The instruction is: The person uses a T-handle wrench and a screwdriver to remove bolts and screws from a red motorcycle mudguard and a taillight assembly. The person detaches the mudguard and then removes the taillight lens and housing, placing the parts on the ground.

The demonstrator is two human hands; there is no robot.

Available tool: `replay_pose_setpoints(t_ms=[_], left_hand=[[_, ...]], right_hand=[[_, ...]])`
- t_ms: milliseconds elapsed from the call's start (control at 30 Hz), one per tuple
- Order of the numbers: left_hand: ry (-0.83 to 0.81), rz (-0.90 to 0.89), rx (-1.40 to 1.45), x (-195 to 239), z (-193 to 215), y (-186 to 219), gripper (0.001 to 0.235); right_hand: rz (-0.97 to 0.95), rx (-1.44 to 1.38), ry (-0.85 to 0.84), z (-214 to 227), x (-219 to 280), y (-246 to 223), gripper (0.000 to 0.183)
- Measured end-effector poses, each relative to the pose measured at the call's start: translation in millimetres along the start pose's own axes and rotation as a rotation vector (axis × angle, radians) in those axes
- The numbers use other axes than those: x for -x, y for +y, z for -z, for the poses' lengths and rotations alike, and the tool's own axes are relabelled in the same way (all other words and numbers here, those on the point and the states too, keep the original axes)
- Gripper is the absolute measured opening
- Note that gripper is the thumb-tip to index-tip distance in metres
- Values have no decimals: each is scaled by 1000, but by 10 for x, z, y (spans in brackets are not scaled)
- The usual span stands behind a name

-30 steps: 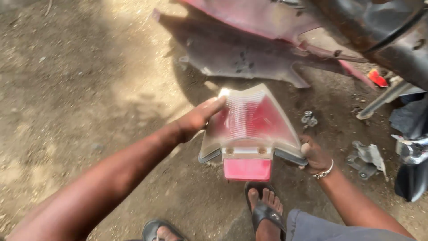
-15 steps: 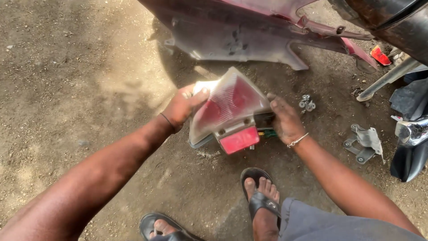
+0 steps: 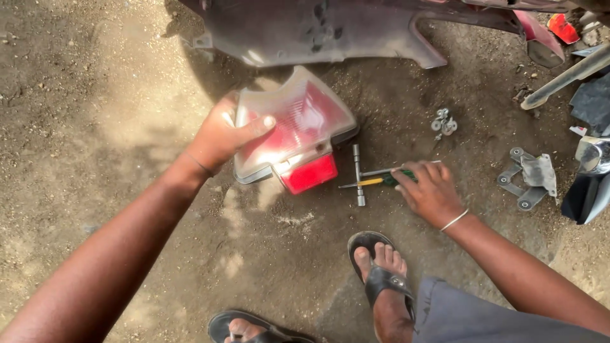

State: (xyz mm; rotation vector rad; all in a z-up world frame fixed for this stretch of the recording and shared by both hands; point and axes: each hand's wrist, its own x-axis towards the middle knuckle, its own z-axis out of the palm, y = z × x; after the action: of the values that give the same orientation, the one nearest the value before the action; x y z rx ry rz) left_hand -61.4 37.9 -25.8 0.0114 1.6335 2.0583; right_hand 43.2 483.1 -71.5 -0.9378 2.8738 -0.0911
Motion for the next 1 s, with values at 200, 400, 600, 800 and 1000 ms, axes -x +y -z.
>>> replay_pose_setpoints(t_ms=[200,400,600,800,1000], left_hand=[[159,59,-212,-205,-46,17,68],[249,-81,-222,5,-214,-127,91],[393,103,-729,116,-489,48,94],[379,103,-905,225,-720,318,102],[354,262,-1046,240,-776,458,79]], right_hand=[[-80,46,-107,155,65,-113,32],[-661,-658,-64,1409,-119,-540,35],[-314,-579,82,1871,-573,-889,30],[-291,-277,16,1613,-711,-1318,28],[-145,35,-169,1563,-707,-1421,24]])
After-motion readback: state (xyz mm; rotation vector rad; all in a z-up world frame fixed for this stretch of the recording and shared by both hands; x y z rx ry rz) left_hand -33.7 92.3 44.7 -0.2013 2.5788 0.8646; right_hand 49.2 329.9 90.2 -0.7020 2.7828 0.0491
